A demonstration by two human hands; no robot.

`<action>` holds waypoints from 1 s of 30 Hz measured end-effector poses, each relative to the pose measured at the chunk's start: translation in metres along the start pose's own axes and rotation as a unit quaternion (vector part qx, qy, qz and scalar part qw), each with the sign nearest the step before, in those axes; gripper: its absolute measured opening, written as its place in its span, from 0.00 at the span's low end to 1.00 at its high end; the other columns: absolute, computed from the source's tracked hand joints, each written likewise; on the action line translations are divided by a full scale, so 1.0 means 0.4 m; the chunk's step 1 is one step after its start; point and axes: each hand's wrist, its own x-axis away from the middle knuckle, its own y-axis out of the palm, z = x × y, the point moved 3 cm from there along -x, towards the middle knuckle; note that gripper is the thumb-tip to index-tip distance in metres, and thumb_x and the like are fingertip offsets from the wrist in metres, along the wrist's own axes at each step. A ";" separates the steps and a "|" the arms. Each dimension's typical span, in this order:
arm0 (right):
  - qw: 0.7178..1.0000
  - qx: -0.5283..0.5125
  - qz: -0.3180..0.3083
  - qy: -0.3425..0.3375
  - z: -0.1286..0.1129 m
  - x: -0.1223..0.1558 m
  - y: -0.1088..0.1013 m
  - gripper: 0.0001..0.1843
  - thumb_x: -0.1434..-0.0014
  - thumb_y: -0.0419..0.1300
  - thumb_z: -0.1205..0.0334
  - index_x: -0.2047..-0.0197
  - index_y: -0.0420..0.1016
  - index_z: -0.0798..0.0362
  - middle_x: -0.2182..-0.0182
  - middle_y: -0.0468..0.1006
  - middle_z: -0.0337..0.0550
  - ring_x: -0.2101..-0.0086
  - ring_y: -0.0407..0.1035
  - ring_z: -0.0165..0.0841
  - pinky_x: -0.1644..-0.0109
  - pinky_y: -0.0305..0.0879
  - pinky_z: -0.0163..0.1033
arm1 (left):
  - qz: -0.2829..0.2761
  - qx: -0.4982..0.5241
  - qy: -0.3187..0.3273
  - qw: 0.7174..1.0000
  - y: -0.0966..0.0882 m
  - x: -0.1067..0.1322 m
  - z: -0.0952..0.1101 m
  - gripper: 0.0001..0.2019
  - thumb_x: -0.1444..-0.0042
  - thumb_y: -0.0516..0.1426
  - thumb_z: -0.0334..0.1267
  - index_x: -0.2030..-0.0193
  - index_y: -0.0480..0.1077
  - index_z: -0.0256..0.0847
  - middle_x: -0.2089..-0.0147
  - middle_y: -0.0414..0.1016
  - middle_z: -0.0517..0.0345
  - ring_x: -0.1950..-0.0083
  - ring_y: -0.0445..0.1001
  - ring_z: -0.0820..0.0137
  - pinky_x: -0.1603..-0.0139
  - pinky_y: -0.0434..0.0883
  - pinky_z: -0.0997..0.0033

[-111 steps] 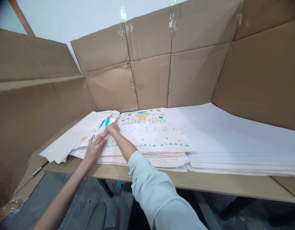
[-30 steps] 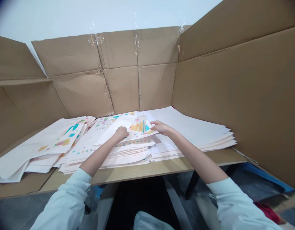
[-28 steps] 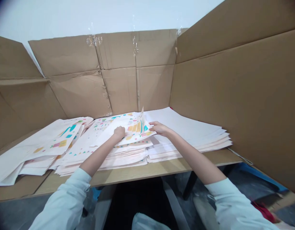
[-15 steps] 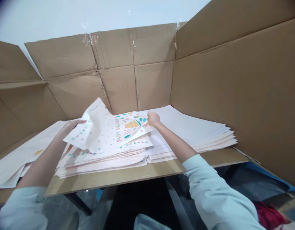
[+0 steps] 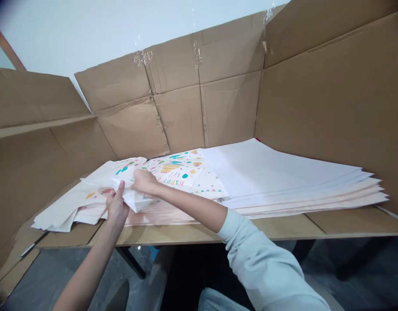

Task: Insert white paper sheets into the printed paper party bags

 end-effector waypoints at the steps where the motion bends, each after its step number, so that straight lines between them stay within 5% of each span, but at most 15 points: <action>1: 1.000 -0.004 0.010 0.009 0.012 0.000 -0.009 0.14 0.54 0.56 0.61 0.63 0.71 0.57 0.65 0.73 0.46 0.64 0.66 0.34 0.67 0.57 0.31 | 0.008 0.022 -0.010 1.000 -0.003 0.009 -0.008 0.21 0.62 0.62 0.43 0.77 0.51 0.38 0.72 0.67 0.61 0.70 0.69 0.76 0.68 0.68 0.75; 4: 0.996 0.025 0.082 0.038 0.054 0.011 -0.049 0.10 0.50 0.52 0.65 0.66 0.72 0.57 0.66 0.73 0.48 0.65 0.67 0.35 0.66 0.57 0.32 | -0.006 0.054 -0.062 0.997 -0.006 0.063 -0.031 0.17 0.61 0.62 0.42 0.71 0.59 0.37 0.66 0.69 0.58 0.69 0.69 0.76 0.69 0.67 0.78; 6: 0.985 0.066 0.154 0.045 0.073 0.029 -0.075 0.12 0.46 0.49 0.65 0.65 0.71 0.57 0.66 0.73 0.50 0.64 0.67 0.37 0.65 0.58 0.35 | -0.107 -0.018 -0.142 0.984 0.007 0.123 -0.029 0.18 0.57 0.58 0.48 0.68 0.63 0.36 0.67 0.69 0.55 0.73 0.67 0.76 0.76 0.64 0.78; 7: 0.979 0.080 0.185 0.034 0.079 0.041 -0.085 0.12 0.45 0.47 0.65 0.64 0.71 0.57 0.66 0.73 0.50 0.64 0.67 0.37 0.64 0.58 0.36 | -0.194 -0.075 -0.196 0.958 0.019 0.158 -0.019 0.20 0.55 0.56 0.52 0.68 0.64 0.34 0.70 0.69 0.54 0.76 0.66 0.76 0.79 0.63 0.77; 9: 0.965 0.094 0.242 -0.024 0.086 0.068 -0.100 0.13 0.43 0.45 0.66 0.62 0.70 0.56 0.66 0.73 0.48 0.63 0.67 0.35 0.62 0.59 0.37 | -0.423 -0.198 -0.245 0.849 0.047 0.228 0.031 0.24 0.52 0.50 0.57 0.71 0.66 0.32 0.72 0.69 0.50 0.75 0.67 0.71 0.77 0.65 0.72; 11: 0.940 0.102 0.305 -0.112 0.094 0.102 -0.111 0.13 0.43 0.45 0.68 0.61 0.69 0.57 0.66 0.73 0.47 0.62 0.66 0.34 0.58 0.59 0.38 | -0.503 -0.296 -0.079 0.808 0.070 0.247 0.121 0.22 0.48 0.48 0.53 0.72 0.67 0.32 0.70 0.69 0.50 0.71 0.69 0.70 0.67 0.67 0.69; 13: 0.904 0.111 0.366 -0.192 0.106 0.139 -0.119 0.12 0.43 0.46 0.69 0.62 0.69 0.58 0.66 0.73 0.46 0.62 0.65 0.33 0.57 0.59 0.38 | -0.398 -0.385 0.189 0.811 0.087 0.219 0.217 0.17 0.48 0.51 0.49 0.65 0.68 0.35 0.62 0.70 0.50 0.59 0.69 0.67 0.55 0.65 0.66; 14: 0.884 0.112 0.395 -0.224 0.114 0.158 -0.122 0.11 0.43 0.46 0.69 0.63 0.69 0.58 0.66 0.73 0.46 0.62 0.65 0.33 0.57 0.59 0.38 | -0.336 -0.431 0.293 0.784 0.095 0.200 0.249 0.20 0.52 0.54 0.49 0.58 0.66 0.35 0.55 0.68 0.48 0.53 0.66 0.63 0.51 0.62 0.63; 16: 0.851 0.111 0.432 -0.278 0.132 0.195 -0.128 0.10 0.43 0.46 0.70 0.64 0.68 0.58 0.66 0.73 0.46 0.62 0.65 0.32 0.57 0.60 0.38 | -0.296 -0.550 0.366 0.690 0.112 0.157 0.260 0.30 0.55 0.57 0.47 0.46 0.59 0.35 0.49 0.64 0.44 0.48 0.63 0.58 0.50 0.60 0.60; 19: 0.825 0.116 0.426 -0.352 0.167 0.237 -0.132 0.10 0.44 0.45 0.73 0.61 0.66 0.58 0.64 0.73 0.46 0.59 0.64 0.31 0.52 0.60 0.39 | -0.349 -0.707 0.280 0.548 0.126 0.108 0.208 0.23 0.48 0.50 0.41 0.46 0.61 0.35 0.59 0.70 0.44 0.58 0.69 0.59 0.59 0.64 0.63; 21: 0.825 0.130 0.397 -0.381 0.200 0.254 -0.134 0.11 0.44 0.46 0.74 0.60 0.64 0.57 0.63 0.72 0.46 0.58 0.64 0.30 0.49 0.58 0.41 | -0.381 -0.746 0.235 0.494 0.128 0.104 0.185 0.15 0.46 0.45 0.37 0.58 0.69 0.35 0.67 0.71 0.46 0.64 0.71 0.62 0.65 0.63 0.68; 24: 0.838 0.150 0.380 -0.360 0.269 0.266 -0.142 0.10 0.44 0.46 0.74 0.61 0.65 0.57 0.63 0.72 0.45 0.58 0.65 0.29 0.49 0.58 0.41 | -0.378 -0.763 0.229 0.471 0.131 0.117 0.188 0.16 0.45 0.43 0.35 0.71 0.70 0.36 0.70 0.71 0.47 0.67 0.70 0.63 0.69 0.61 0.70; 30: 0.876 0.251 0.371 -0.177 0.390 0.280 -0.183 0.07 0.46 0.51 0.70 0.68 0.70 0.57 0.68 0.73 0.43 0.64 0.65 0.32 0.60 0.59 0.38 | -0.381 -0.776 0.207 0.458 0.132 0.099 0.166 0.13 0.50 0.46 0.34 0.68 0.71 0.37 0.66 0.71 0.46 0.64 0.70 0.62 0.68 0.61 0.70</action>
